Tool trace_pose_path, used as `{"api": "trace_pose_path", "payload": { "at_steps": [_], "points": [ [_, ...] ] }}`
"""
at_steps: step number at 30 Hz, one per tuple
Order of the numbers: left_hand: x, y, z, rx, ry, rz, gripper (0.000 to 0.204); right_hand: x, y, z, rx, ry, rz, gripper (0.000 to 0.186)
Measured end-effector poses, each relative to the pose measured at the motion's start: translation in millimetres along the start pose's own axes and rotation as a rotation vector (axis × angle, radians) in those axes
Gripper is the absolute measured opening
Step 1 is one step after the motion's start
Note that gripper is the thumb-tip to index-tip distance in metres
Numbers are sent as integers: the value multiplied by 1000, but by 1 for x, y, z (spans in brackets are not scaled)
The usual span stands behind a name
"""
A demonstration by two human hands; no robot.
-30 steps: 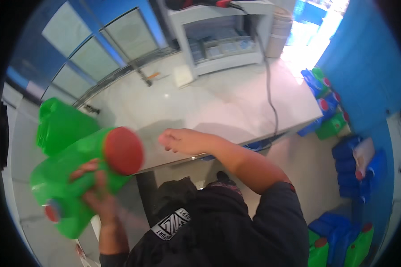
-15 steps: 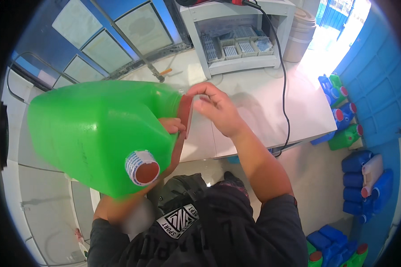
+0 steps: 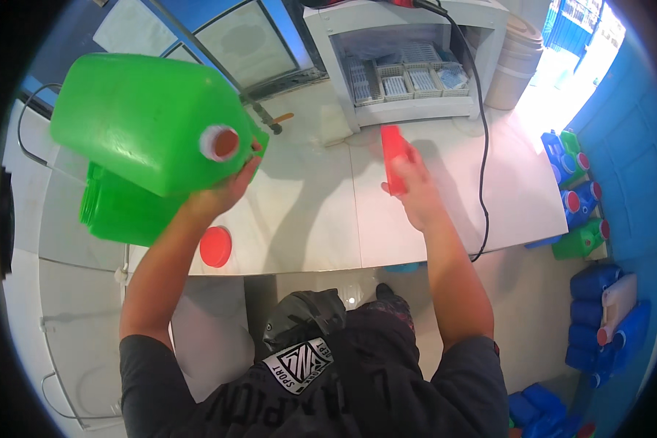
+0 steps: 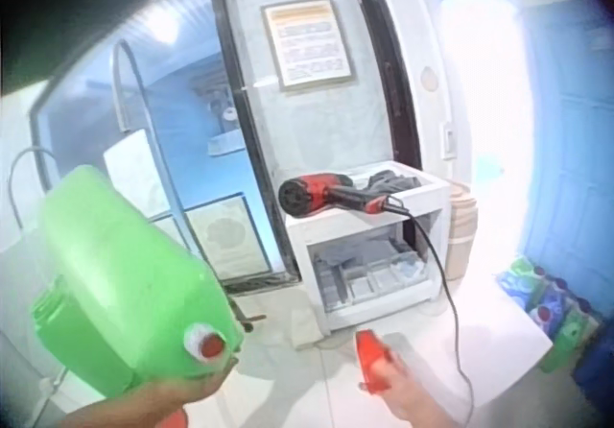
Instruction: The person seals large plastic water containers by placing red caps on them, wrapping shrink bands around the necks, and using a heat gun to shrink the bands. The person handles blue and green containers, wiping the rims and applying the sealing materials one by one.
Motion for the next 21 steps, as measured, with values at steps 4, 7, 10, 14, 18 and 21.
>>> {"api": "trace_pose_path", "payload": {
  "at_steps": [4, 7, 10, 14, 18, 21],
  "points": [
    [17, -48, 23, -175, -127, -119, 35, 25, 20, -9, 301, 54, 126, 68],
    [26, -99, 66, -495, -351, -414, 35, 75, 43, -17, -61, -50, 3, 57],
    [23, -141, 115, -589, -635, -618, 32, 139, 75, -17, -469, -206, -117, 52],
    [12, -153, 155, -628, -917, -705, 33, 215, 121, -17, -544, -199, -167, 48],
    [10, -125, 166, -849, -1006, -793, 34, 229, 182, 22, -321, -223, 209, 45],
    [12, -101, 166, -985, -1035, -781, 34, 183, 179, 70, -397, -332, 245, 48]
  ]
}}
Point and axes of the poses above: each hand's wrist, its own x-axis towards the middle knuckle, its own y-axis out of the palm, z = x × y, the point moved 9 cm from there along x, towards the middle knuckle, and after that the axes turned 15 degrees about y, right-handed, at the moved point
